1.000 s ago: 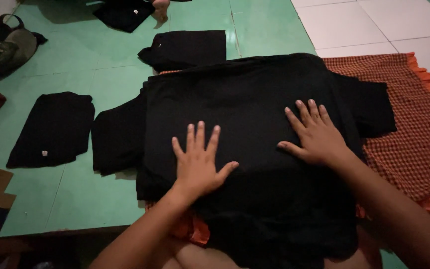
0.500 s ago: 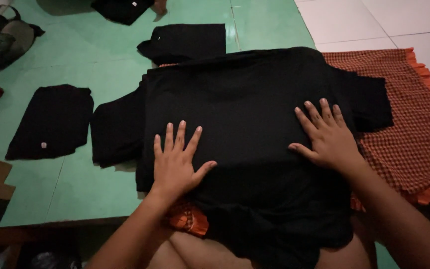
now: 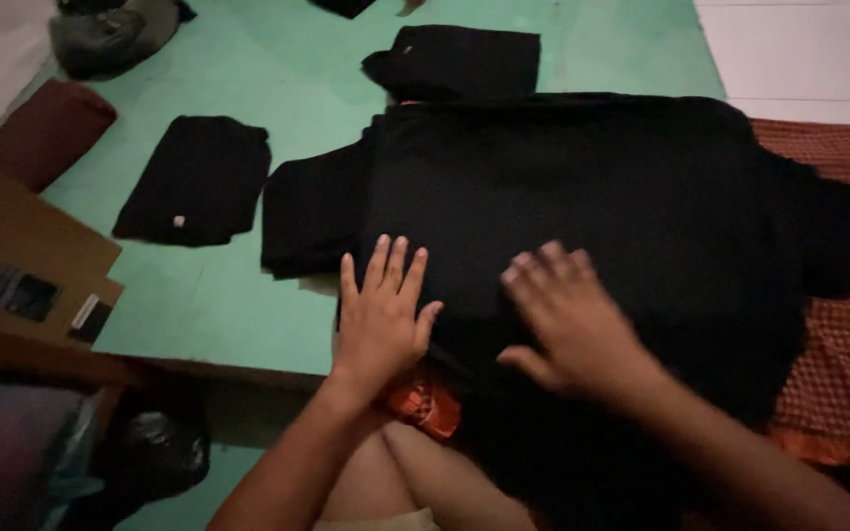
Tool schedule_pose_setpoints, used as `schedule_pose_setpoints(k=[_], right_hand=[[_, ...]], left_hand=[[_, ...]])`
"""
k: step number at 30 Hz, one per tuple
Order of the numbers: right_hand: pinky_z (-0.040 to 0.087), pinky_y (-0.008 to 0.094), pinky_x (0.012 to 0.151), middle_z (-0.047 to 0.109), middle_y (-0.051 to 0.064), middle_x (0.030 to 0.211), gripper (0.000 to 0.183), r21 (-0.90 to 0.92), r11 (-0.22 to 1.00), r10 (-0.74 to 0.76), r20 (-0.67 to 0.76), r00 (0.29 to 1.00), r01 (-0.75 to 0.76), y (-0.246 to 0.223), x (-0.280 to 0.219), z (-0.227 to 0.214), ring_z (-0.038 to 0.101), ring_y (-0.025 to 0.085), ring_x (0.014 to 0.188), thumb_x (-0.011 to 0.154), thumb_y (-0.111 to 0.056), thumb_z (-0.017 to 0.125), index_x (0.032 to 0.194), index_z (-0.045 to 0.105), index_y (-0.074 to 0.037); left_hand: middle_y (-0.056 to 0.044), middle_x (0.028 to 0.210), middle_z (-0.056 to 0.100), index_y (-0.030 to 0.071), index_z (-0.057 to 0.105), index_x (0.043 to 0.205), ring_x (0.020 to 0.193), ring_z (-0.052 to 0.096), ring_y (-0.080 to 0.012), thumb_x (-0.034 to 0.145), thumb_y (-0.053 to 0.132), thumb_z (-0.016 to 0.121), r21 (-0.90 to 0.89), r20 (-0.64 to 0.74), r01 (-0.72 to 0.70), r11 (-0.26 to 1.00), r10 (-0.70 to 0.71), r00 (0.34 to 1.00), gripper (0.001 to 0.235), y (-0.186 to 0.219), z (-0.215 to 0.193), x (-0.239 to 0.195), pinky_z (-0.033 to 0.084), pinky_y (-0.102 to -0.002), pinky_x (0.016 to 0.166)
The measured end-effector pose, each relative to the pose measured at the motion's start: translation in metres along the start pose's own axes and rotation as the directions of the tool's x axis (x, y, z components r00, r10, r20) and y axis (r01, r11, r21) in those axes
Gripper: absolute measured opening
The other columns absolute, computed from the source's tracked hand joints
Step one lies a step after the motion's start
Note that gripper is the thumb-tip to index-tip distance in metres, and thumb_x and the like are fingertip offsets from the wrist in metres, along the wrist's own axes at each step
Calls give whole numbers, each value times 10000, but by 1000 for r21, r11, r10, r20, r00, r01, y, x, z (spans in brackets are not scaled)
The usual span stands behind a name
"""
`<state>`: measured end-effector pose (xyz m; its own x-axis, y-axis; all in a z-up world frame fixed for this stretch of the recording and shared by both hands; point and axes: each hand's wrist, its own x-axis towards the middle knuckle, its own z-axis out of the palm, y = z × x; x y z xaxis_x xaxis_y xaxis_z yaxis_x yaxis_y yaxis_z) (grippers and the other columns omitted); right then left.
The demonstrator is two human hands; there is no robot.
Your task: The person folds a black t-shirt on a checkered mat placed on the floor. They smooth the fabric, fold the sleeves inward, and fold the shirt in half before placing it on a stack of other folded shirts.
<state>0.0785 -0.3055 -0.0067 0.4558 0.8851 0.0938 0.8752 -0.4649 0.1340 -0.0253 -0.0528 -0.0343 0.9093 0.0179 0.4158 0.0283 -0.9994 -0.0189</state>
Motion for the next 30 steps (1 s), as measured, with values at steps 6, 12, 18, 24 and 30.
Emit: schedule_pose_setpoints(k=[6,12,18,24,30], right_hand=[[367,616,1155,625,239,1395,477,-23,960,-261,-423,868,278,-107,5,38,542,470,1340,962,-202,441,1330,644,24],[509,286,635,746,133,1079,246,-206,970,40,-380,924,-127,-145,-2,29,736,188,867,930,-184,551,1120,687,-106],[459,396,463,601,25,668,78,-82,977,184,-130,974,-196,-145,-8,56,631,240,532,835,-188,540,763,527,-215],[503,556,611,669,137,948,259,518,819,90,309,947,-246,-167,12,-17,677,398,743,946,-388,556,1026,496,-149],[490,622,820,498,280,1328,698,627,705,12,457,890,-331,-196,18,-4,602,514,1052,999,-340,483,1593,237,-67]], left_hand=[[-163,1501,566,141,611,1437,1456,431,-342,939,437,623,58,-92,-145,988,150,984,579,-30,-6,12,249,-619,1185],[-232,1622,357,-11,341,1570,1545,228,-409,1035,473,440,0,165,-295,955,291,942,728,-42,30,28,174,-513,1254],[-218,1623,360,-27,316,1574,1539,244,-403,1020,530,430,55,212,-272,961,255,943,794,-43,50,34,185,-504,1247],[-197,1660,273,10,238,1603,1557,166,-389,1017,520,419,11,420,-235,972,209,883,797,-41,37,48,123,-498,1246],[-180,1679,224,17,195,1614,1563,130,-379,1028,510,416,-6,486,-247,969,218,846,797,-42,21,53,132,-494,1247]])
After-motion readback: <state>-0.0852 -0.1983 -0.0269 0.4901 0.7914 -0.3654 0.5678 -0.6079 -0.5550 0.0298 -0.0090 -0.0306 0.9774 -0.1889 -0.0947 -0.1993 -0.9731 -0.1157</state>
